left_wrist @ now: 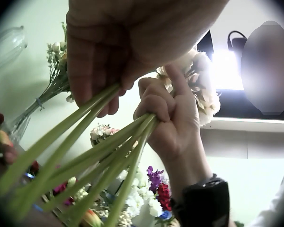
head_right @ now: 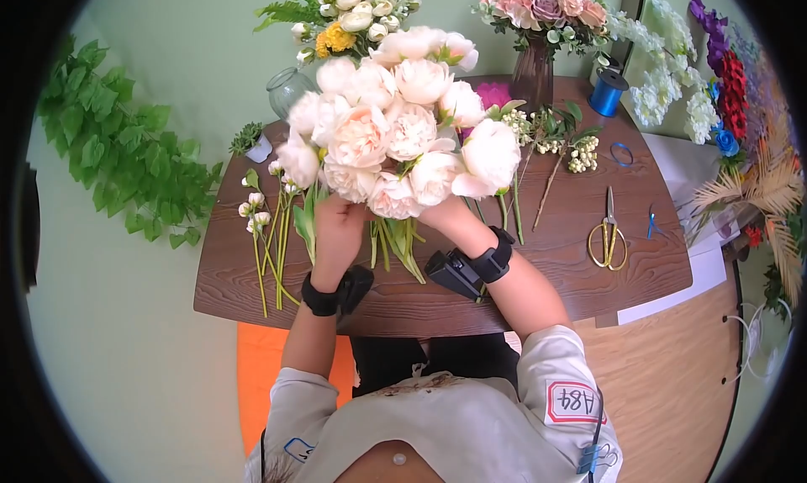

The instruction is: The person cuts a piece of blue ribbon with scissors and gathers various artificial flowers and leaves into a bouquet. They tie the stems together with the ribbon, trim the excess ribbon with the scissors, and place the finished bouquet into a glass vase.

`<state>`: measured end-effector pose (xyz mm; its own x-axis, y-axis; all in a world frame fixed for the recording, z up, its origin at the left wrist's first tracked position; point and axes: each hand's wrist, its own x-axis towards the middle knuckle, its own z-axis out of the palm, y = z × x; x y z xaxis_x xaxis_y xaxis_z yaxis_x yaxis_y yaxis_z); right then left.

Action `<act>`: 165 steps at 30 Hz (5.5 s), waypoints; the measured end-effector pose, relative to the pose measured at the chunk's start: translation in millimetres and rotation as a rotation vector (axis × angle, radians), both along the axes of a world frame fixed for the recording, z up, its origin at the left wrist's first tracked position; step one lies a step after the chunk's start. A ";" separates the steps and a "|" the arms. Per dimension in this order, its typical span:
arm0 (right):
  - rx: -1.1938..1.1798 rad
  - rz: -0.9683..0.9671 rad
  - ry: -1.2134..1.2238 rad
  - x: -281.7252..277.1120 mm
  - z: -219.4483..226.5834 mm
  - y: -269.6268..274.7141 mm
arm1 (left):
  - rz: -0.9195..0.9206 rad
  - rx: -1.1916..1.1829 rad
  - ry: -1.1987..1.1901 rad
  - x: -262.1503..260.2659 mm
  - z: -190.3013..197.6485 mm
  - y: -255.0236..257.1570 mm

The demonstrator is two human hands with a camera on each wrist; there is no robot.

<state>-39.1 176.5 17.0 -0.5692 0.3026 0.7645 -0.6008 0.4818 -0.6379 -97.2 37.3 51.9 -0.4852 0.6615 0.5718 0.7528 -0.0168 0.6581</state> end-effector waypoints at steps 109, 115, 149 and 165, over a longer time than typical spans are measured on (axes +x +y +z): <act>-0.294 0.578 0.087 46.0 19.3 3.6 | -0.245 0.326 -0.264 -12.0 -18.2 -3.6; -0.208 0.370 0.137 24.2 29.3 -0.8 | -0.252 0.413 -0.416 -15.2 -63.2 10.0; 0.139 -0.597 -0.456 -2.1 43.9 -0.3 | -0.139 0.134 -0.407 73.7 -8.1 21.0; -0.079 -0.257 -0.385 -11.9 32.8 1.7 | -0.079 0.143 -0.369 56.0 8.0 11.0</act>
